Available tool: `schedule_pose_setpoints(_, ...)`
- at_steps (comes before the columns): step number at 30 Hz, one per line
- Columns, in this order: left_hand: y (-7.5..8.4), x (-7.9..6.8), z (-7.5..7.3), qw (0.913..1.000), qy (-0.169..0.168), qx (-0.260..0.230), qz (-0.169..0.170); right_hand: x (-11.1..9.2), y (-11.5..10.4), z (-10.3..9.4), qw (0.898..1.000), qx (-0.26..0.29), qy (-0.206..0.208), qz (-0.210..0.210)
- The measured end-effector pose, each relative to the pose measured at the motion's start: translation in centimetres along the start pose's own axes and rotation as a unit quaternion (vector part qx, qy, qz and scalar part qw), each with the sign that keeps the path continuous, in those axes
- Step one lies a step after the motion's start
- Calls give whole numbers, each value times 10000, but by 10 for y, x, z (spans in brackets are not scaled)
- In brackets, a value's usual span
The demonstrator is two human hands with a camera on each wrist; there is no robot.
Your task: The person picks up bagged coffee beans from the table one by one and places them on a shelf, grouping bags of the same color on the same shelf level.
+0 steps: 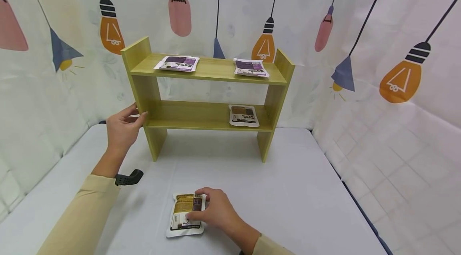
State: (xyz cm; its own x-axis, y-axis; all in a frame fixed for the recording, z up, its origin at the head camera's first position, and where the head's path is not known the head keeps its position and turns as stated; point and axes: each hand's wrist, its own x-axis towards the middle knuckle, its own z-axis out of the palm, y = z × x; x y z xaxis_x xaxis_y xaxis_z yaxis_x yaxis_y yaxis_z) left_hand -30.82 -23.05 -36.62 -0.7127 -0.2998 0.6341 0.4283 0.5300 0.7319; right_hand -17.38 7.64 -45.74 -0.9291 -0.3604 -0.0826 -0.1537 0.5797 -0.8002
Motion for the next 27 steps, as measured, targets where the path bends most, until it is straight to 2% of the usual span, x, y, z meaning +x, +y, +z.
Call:
schedule_pose_setpoints(9,-2,0,1,10000,-11,-16,10,3,-2,4,9990,-334,91,-283)
schedule_pose_setpoints(19,-2,0,2,10000,-14,43,-27,7,-6,8,9996,-250,-152,29)
schedule_pose_setpoints(27,-1,0,1,10000,31,55,-8,6,-6,11,9995,-122,-150,-236)
